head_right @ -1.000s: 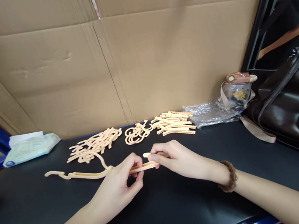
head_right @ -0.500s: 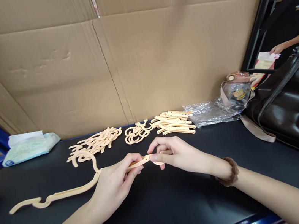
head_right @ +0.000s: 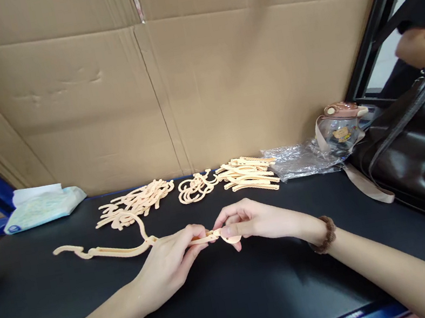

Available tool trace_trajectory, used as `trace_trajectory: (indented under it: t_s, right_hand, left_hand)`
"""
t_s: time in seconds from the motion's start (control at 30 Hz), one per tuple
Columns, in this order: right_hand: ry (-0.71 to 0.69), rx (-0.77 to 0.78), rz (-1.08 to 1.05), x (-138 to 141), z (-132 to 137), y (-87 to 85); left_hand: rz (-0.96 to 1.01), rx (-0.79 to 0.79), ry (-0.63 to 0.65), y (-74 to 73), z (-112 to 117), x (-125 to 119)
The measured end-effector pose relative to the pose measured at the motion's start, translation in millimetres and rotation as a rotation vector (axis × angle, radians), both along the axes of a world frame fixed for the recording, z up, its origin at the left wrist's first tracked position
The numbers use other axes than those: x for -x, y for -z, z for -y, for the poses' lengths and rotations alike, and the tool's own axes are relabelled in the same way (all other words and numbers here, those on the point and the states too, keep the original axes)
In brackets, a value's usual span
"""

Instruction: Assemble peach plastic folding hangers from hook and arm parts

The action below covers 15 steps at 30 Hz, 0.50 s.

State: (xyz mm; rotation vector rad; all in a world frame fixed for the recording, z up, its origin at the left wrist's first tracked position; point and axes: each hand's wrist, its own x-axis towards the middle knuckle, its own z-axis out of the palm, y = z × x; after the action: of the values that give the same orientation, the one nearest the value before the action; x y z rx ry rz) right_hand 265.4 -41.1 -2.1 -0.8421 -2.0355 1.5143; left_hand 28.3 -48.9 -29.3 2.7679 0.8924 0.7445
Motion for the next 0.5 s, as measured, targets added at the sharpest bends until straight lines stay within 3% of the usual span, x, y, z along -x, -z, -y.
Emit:
trace_trajectory:
  t_s: [0.37, 0.5]
  right_hand:
    - [-0.042, -0.044, 0.027, -1.3, 2.0, 1.4]
    - [-0.039, -0.133, 0.097, -2.6, 2.6, -0.6]
  left_hand:
    - [0.019, -0.019, 0.063, 1.6, 1.6, -2.1]
    - [-0.002, -0.022, 0.077, 2.9, 1.5, -1.5]
